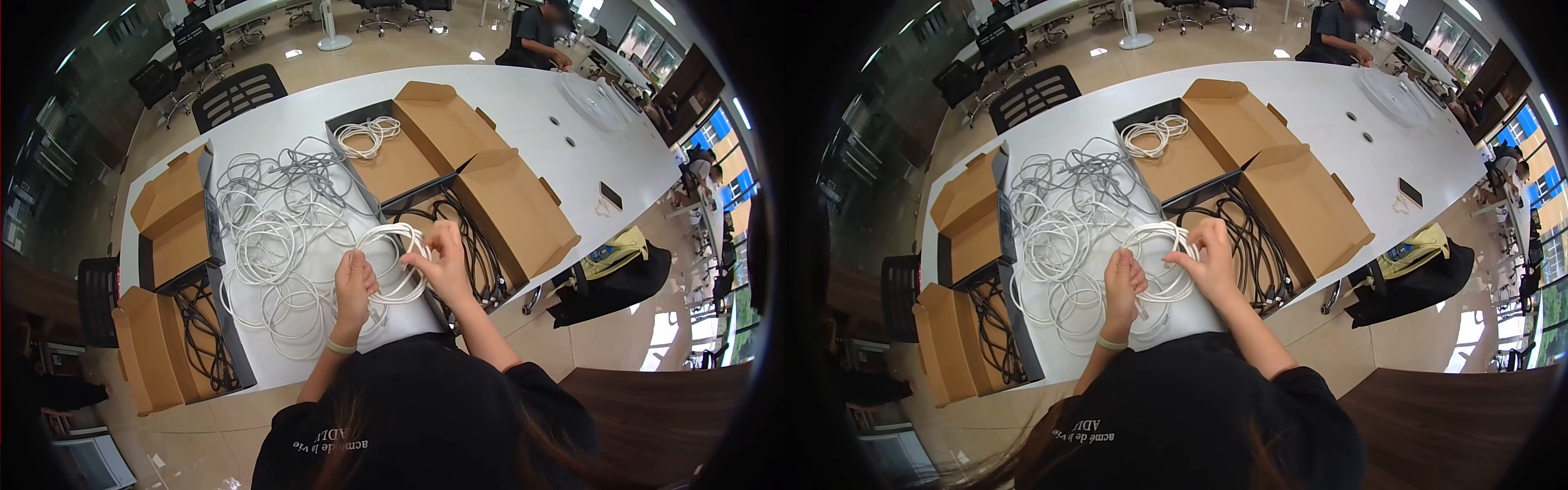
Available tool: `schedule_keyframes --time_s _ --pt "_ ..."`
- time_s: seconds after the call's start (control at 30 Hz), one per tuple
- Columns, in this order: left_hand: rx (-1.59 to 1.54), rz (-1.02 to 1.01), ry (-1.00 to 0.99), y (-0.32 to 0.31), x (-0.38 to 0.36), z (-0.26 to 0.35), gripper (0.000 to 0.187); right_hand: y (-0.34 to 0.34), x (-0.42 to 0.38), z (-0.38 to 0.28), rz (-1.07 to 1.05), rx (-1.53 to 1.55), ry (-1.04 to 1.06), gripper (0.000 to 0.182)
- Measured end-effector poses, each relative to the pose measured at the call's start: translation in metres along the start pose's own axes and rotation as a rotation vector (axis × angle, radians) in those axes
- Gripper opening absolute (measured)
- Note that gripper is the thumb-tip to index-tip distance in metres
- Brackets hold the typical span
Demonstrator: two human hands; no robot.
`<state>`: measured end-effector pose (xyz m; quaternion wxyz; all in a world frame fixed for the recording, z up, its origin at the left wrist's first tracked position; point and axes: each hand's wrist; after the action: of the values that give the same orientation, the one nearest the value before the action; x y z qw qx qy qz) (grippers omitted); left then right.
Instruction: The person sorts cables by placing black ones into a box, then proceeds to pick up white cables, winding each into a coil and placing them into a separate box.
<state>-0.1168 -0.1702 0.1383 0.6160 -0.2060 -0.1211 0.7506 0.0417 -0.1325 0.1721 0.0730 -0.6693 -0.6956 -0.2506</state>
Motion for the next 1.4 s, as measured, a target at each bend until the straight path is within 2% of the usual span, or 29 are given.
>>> schedule_keyframes --time_s 0.03,0.1,0.13,0.2,0.27,0.33,0.37,0.4,0.43,0.5,0.53,0.6,0.63,0.67,0.7,0.73,0.77,0.83,0.87,0.97,1.03,1.07,1.13,1.17,1.2,1.23,1.27,1.33,1.4 --pt "-0.012 -0.030 0.000 0.002 -0.001 0.004 0.027 0.000 -0.001 0.009 0.000 -0.002 -0.002 0.039" --pt "-0.023 -0.076 0.004 0.002 -0.005 0.010 0.025 -0.003 -0.001 0.030 -0.119 0.510 -0.441 0.040" --pt "-0.022 -0.072 0.008 0.002 -0.006 0.010 0.025 -0.013 0.002 0.031 -0.006 0.599 -0.271 0.033" --pt "-0.061 -0.145 0.046 0.002 -0.007 0.010 0.025 0.001 0.006 0.036 -0.403 0.525 -0.564 0.029" --pt "-0.103 -0.190 0.085 0.010 -0.005 0.008 0.023 0.002 0.007 0.034 -0.414 0.570 -0.558 0.026" --pt "-0.146 -0.234 0.129 0.013 -0.006 0.011 0.021 0.004 0.007 0.040 -0.437 0.112 -0.475 0.026" --pt "-0.027 -0.333 0.132 0.013 -0.007 0.013 0.018 0.001 0.004 0.052 -0.398 0.005 -0.393 0.022" --pt "0.090 -0.429 0.138 0.014 -0.007 0.015 0.015 -0.003 0.002 0.048 -0.291 -0.110 -0.211 0.020" --pt "0.017 -0.544 0.167 0.023 -0.002 0.012 0.012 -0.007 0.001 0.043 -0.188 -0.224 -0.030 0.018" --pt "-0.038 -0.579 0.184 0.024 0.000 0.012 0.015 -0.009 0.005 0.049 -0.091 -0.194 0.150 0.022" --pt "-0.118 -0.621 0.155 0.026 0.005 0.010 0.027 -0.009 0.014 0.045 -0.037 -0.209 0.313 0.026" --pt "-0.167 -0.618 0.140 0.027 0.012 0.020 0.040 -0.004 0.018 0.031 -0.165 -0.040 0.043 0.029" --pt "-0.169 -0.589 0.138 0.023 0.010 0.032 0.047 0.000 0.022 0.022 -0.242 -0.019 -0.017 0.029" --pt "-0.122 -0.560 0.086 0.023 0.013 0.035 0.046 0.002 0.025 0.018 -0.317 0.000 -0.074 0.029" --pt "-0.076 -0.534 0.036 0.022 0.017 0.037 0.046 -0.002 0.028 0.018 -0.323 0.063 0.025 0.028" --pt "0.054 -0.478 -0.052 0.019 0.021 0.041 0.042 -0.001 0.028 0.015 -0.378 0.018 0.020 0.027" --pt "0.053 -0.476 -0.052 0.019 0.026 0.047 0.042 0.001 0.029 0.010 -0.433 -0.028 0.015 0.026" --pt "0.506 -0.530 -0.016 0.018 0.030 0.061 0.038 0.001 0.032 0.003 -0.444 0.052 0.004 0.023" --pt "0.498 -0.578 0.051 0.014 0.028 0.068 0.030 0.003 0.034 0.001 -0.469 0.060 0.021 0.021" --pt "0.414 -0.667 0.034 0.015 0.033 0.061 0.028 0.009 0.042 0.001 -0.517 0.074 0.055 0.017" --pt "0.422 -0.650 0.044 0.013 0.031 0.068 0.026 0.013 0.045 -0.001 -0.638 0.233 -0.067 0.015" --pt "0.447 -0.641 0.033 0.012 0.030 0.072 0.024 0.019 0.047 -0.006 -0.704 0.366 -0.352 0.015" --pt "0.441 -0.596 -0.026 0.009 0.026 0.069 0.020 0.028 0.052 0.002 -0.875 0.647 -0.408 0.020" --pt "0.440 -0.598 -0.025 0.013 0.026 0.066 0.020 0.030 0.051 0.011 -0.889 0.946 -0.413 0.029" --pt "0.357 -0.601 -0.001 0.017 0.027 0.066 0.019 0.028 0.051 0.016 -0.888 0.945 -0.412 0.029" --pt "0.273 -0.603 0.027 0.020 0.026 0.065 0.018 0.025 0.049 0.020 -0.889 1.068 -0.467 0.032" --pt "0.273 -0.601 0.032 0.023 0.025 0.065 0.018 0.023 0.046 0.025 -0.886 1.193 -0.525 0.035" --pt "0.312 -0.652 0.072 0.025 0.021 0.068 0.019 0.021 0.043 0.034 -0.933 1.192 -0.559 0.037" --pt "0.291 -0.670 0.051 0.027 0.018 0.063 0.020 0.014 0.039 0.039 -1.058 1.303 -0.397 0.039"
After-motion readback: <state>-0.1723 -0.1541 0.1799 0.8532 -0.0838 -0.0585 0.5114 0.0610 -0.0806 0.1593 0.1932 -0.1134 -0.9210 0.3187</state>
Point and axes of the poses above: each hand's wrist, its own x-axis towards the middle knuckle, its own y-axis out of the back of the hand, z = x × y, and after that the axes turned 7 degrees about x, right-handed
